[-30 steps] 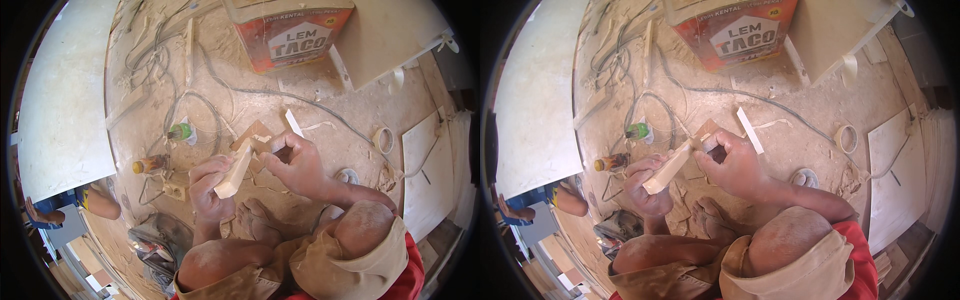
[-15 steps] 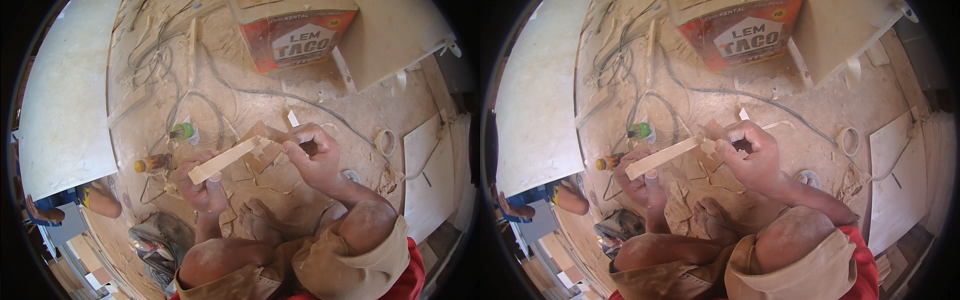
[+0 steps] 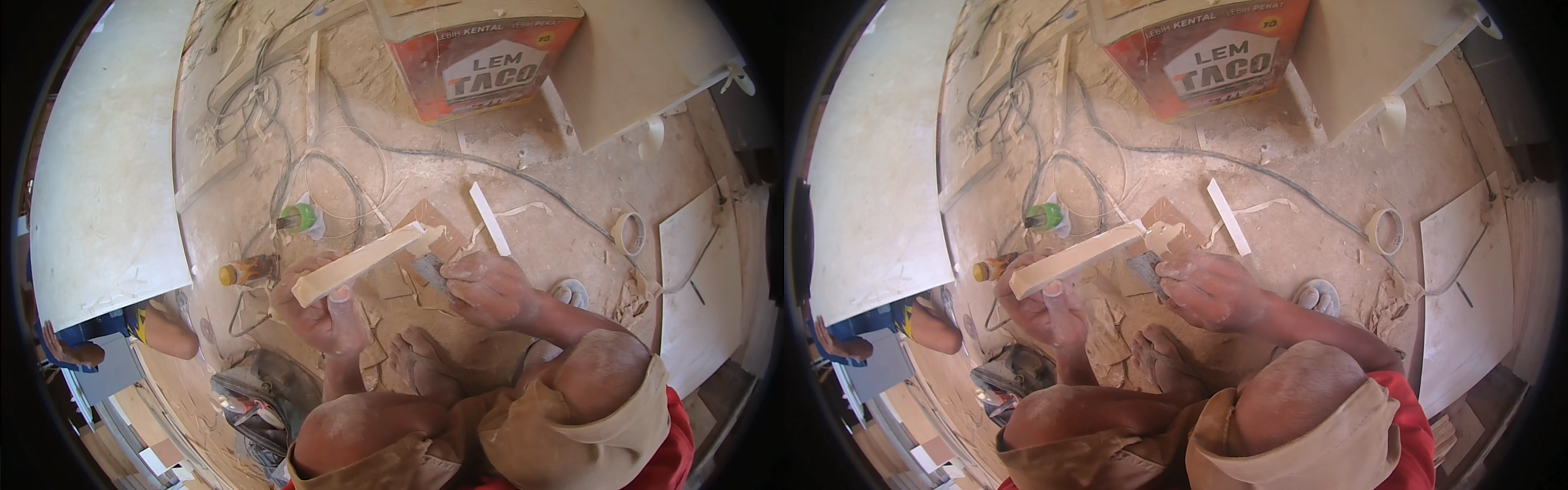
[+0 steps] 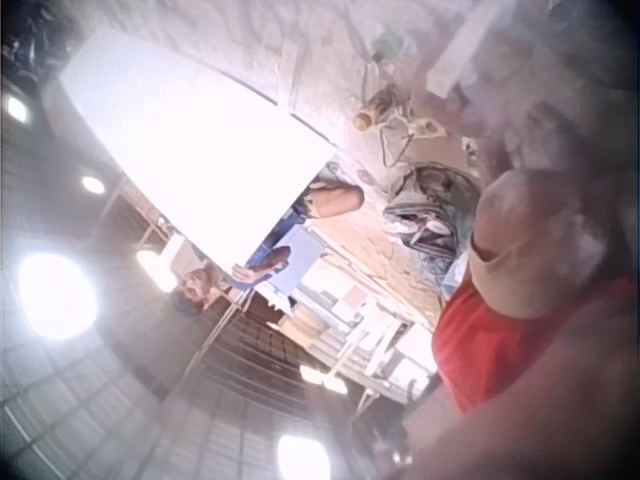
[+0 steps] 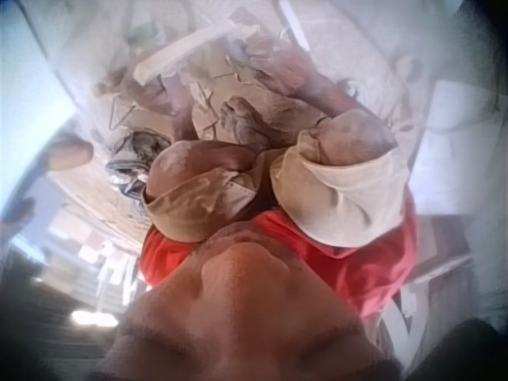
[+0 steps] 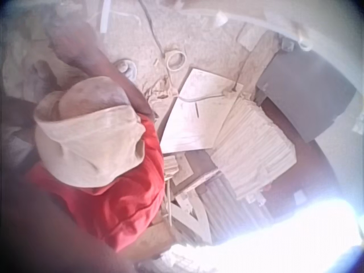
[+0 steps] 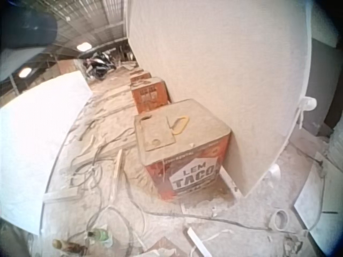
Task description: The person applies adhesive from a cup to the edges of small wood pieces and then scrapes the edges using a small handheld tool while sitting on the floor.
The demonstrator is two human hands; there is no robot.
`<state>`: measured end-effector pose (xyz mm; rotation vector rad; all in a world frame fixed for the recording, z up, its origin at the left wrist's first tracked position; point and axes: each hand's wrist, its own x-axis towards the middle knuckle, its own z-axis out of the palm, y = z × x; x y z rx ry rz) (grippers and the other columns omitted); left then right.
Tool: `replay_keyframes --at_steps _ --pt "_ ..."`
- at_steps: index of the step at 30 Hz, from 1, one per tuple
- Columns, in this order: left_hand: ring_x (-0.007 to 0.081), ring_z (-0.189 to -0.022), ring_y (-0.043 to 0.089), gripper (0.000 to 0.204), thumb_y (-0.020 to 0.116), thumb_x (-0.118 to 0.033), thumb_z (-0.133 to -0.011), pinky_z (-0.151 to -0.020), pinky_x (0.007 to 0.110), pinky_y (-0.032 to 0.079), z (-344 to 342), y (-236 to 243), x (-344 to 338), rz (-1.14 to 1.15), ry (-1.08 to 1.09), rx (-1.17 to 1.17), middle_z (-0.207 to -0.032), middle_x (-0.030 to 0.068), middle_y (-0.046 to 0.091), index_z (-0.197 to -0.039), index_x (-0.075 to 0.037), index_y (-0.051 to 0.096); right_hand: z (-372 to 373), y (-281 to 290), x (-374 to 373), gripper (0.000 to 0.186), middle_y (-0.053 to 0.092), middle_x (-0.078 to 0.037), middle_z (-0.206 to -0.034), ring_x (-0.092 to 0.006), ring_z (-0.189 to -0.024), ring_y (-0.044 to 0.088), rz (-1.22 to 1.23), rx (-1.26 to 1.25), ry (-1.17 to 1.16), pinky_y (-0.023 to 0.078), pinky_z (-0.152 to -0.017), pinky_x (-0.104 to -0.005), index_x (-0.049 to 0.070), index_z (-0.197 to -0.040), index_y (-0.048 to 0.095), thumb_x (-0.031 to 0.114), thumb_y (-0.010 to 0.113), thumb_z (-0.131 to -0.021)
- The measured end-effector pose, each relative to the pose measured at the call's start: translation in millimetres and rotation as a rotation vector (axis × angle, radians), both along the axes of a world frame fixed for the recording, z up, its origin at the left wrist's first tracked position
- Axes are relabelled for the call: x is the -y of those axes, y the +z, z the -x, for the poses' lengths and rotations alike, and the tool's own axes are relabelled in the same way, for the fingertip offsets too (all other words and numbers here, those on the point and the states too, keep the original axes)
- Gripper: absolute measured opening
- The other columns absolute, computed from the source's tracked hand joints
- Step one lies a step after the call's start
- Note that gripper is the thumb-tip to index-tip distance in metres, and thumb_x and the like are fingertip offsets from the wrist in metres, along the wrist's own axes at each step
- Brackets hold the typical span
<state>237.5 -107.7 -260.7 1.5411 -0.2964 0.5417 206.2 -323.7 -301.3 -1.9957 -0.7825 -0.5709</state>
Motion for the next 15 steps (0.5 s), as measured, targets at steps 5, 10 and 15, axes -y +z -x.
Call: replay_keyframes --at_steps 5,10,15 --pt "0.0266 -0.092 0.059 0.034 0.063 -0.009 -0.089 -0.083 0.043 0.053 -1.8 -0.3 -5.7 -0.113 -0.084 0.071 -0.101 0.0178 0.053 -0.112 -0.002 0.04 -13.9 14.8 -1.0 0.014 0.064 -0.007 -0.072 -0.0107 -0.059 0.061 -0.574 -0.938 -0.265 0.048 -0.052 -0.0261 0.003 -0.081 0.057 0.01 0.068 -0.085" --pt "0.0288 -0.094 0.059 0.035 0.065 -0.007 -0.088 -0.086 0.045 0.053 0.7 0.6 -0.4 -0.189 -0.182 0.108 -0.102 0.0173 0.052 -0.113 -0.001 0.041 -21.9 14.8 -7.2 0.019 0.059 -0.001 -0.064 -0.0057 -0.056 0.055 -0.649 -1.165 -0.257 0.043 -0.05 -0.0238 0.003 -0.078 0.055 0.015 0.068 -0.086" --pt "0.03 -0.096 0.06 0.034 0.065 -0.005 -0.087 -0.085 0.046 0.054 1.0 1.5 2.4 -0.266 -0.215 0.127 -0.104 0.0184 0.052 -0.112 -0.001 0.043 -21.7 31.0 -12.7 0.019 0.059 -0.001 -0.067 -0.0045 -0.062 0.055 -0.601 -1.178 -0.212 0.044 -0.055 -0.024 0.002 -0.079 0.056 0.016 0.068 -0.085"
